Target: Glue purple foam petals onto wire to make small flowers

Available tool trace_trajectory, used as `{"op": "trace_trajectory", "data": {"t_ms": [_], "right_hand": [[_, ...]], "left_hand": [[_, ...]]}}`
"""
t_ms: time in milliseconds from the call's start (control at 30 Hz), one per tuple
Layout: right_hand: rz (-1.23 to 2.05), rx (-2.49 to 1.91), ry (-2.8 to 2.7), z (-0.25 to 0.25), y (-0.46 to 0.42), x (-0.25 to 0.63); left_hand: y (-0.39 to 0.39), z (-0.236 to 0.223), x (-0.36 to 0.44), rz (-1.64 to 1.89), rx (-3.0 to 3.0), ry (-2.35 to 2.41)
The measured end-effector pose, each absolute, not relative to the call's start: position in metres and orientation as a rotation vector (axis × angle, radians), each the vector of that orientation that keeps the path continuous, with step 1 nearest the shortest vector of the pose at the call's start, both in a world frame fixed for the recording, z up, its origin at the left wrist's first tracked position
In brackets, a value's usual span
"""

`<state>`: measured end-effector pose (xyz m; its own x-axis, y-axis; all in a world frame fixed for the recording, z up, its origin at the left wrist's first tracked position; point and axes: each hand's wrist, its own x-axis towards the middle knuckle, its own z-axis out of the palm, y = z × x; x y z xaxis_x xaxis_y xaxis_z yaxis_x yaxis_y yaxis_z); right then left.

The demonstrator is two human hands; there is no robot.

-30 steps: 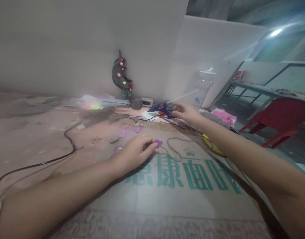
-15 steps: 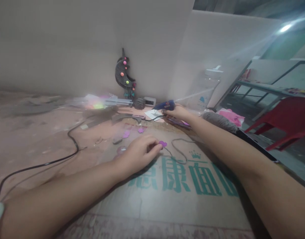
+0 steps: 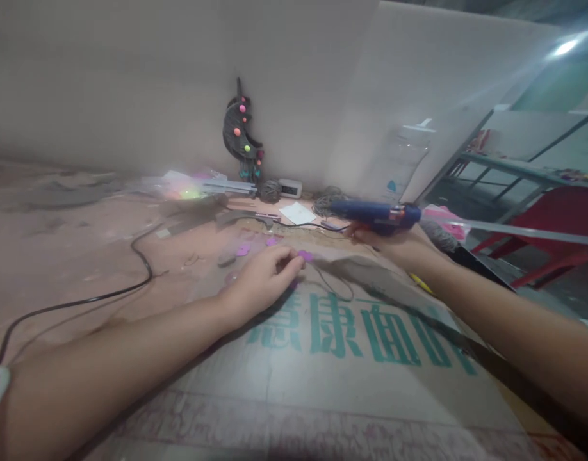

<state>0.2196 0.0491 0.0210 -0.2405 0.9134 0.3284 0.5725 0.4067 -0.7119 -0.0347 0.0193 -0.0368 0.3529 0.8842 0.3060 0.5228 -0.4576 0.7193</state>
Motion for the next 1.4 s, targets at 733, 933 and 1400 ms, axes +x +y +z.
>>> {"op": "trace_trajectory", "data": {"t_ms": [733,933,1400], "right_hand": [[0.446,-1.324,-2.04,-0.036,0.021,0.23],[0.384,-1.306,-2.046,-0.035,0.02,0.228],[0.236,-1.309,-2.082,-0.026,0.015,0.221]], "left_hand": [[0.021,-0.035,-0.037,1.051,2.144,1.229],[0.022,-0.034,-0.037,1.038,2.151,1.228],[0.023,-0.035,-0.037,1.028,2.153,1.218]]}}
